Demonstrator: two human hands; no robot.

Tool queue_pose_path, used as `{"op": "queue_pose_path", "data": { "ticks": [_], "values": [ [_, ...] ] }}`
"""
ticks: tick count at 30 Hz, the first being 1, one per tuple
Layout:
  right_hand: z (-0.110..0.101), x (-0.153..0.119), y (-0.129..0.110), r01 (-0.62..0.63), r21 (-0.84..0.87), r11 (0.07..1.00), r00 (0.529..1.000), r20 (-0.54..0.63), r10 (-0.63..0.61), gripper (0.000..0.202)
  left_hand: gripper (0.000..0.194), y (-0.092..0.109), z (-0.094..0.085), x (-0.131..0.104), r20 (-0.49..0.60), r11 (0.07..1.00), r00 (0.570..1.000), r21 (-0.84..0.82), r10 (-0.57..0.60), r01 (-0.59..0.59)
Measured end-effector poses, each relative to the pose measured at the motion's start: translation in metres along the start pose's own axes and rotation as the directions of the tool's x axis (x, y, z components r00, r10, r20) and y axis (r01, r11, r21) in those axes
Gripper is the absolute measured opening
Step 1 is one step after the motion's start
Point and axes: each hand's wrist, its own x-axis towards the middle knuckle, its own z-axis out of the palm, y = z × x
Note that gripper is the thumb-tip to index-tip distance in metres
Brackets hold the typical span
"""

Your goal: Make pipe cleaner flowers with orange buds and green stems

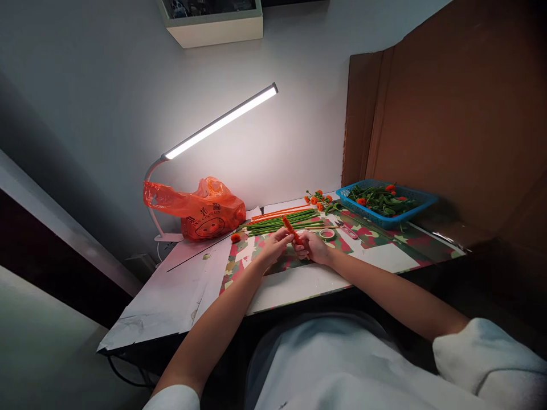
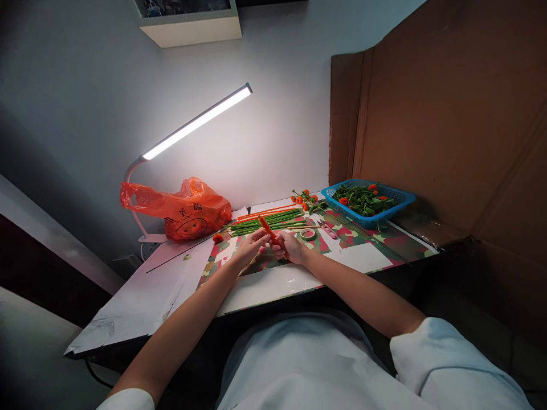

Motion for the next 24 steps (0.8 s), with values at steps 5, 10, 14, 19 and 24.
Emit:
{"op": "queue_pose_path", "data": {
  "ticks": [5,10,14,19,24],
  "values": [
    [-0.001,0.004,0.004,0.036,0.005,0.999,0.999,-0.003,-0.036,0.008,0.019,0.000,0.001,0.000,-0.026,0.998,0.999,-0.040,-0.045,0.044],
    [0.002,0.005,0.005,0.085,-0.087,0.993,0.993,-0.069,-0.092,0.011,0.015,-0.003,0.002,0.002,-0.102,1.000,0.995,-0.028,0.012,-0.015],
    [0.003,0.006,0.006,0.082,-0.280,0.956,0.979,-0.155,-0.130,0.011,0.016,0.000,-0.001,0.003,-0.196,0.998,0.980,-0.043,0.042,-0.051],
    [-0.001,0.009,0.012,0.126,-0.499,0.858,0.944,-0.205,-0.258,0.013,0.018,0.002,-0.004,0.004,-0.272,0.998,0.962,-0.054,-0.001,-0.014],
    [0.000,0.005,0.012,0.227,-0.780,0.583,0.856,-0.126,-0.501,0.015,0.014,0.003,-0.002,0.003,-0.312,0.998,0.949,-0.056,-0.040,0.024]
  ]
}}
